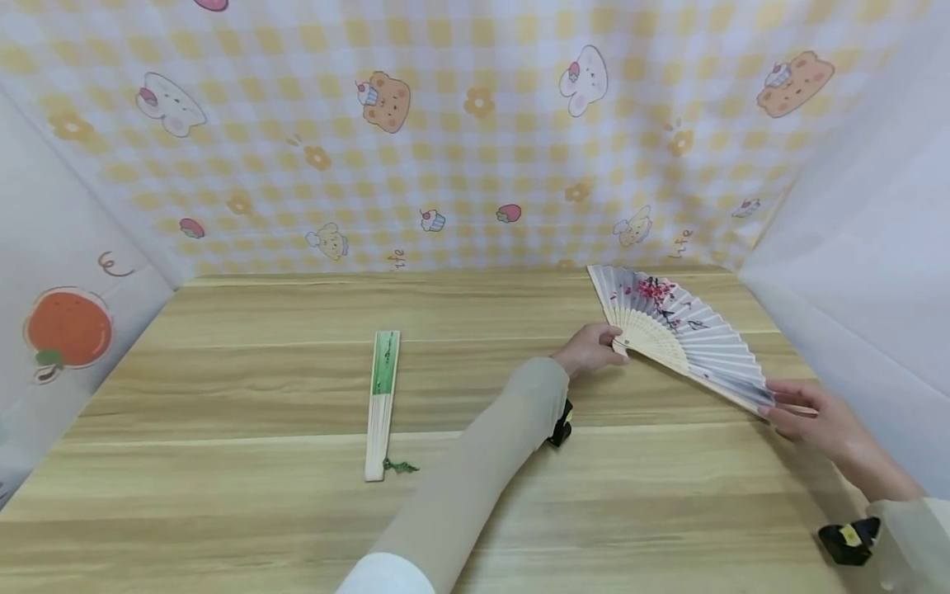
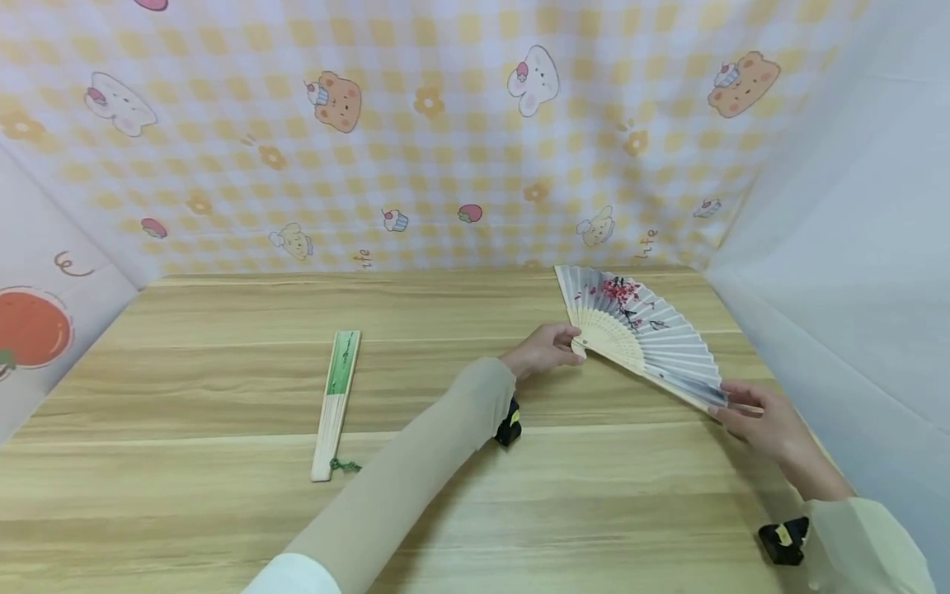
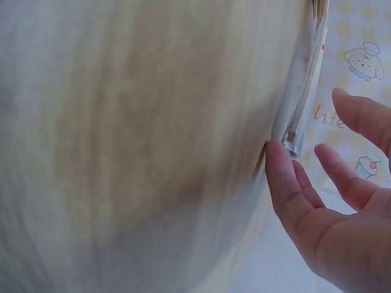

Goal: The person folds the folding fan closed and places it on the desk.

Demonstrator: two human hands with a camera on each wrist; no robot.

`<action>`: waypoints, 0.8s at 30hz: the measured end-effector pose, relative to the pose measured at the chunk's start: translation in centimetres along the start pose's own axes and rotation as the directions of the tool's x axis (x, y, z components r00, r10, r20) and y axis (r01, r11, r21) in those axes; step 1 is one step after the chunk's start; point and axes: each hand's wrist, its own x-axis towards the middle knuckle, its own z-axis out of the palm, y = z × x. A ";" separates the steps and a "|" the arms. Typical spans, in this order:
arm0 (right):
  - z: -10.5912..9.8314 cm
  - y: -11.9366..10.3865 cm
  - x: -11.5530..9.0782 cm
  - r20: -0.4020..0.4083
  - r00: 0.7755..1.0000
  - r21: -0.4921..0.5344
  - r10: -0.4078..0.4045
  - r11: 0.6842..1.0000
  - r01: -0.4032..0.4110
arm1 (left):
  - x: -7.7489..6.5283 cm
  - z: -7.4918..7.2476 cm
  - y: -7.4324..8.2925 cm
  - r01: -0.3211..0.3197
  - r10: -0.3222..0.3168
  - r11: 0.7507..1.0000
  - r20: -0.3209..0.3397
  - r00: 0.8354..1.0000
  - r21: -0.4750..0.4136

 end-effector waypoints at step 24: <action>-0.3 2.0 0.9 0.105 0.987 0.249 0.122 0.957 -0.145 | 0.0 0.3 0.0 0.010 0.012 0.986 -0.132 0.991 0.164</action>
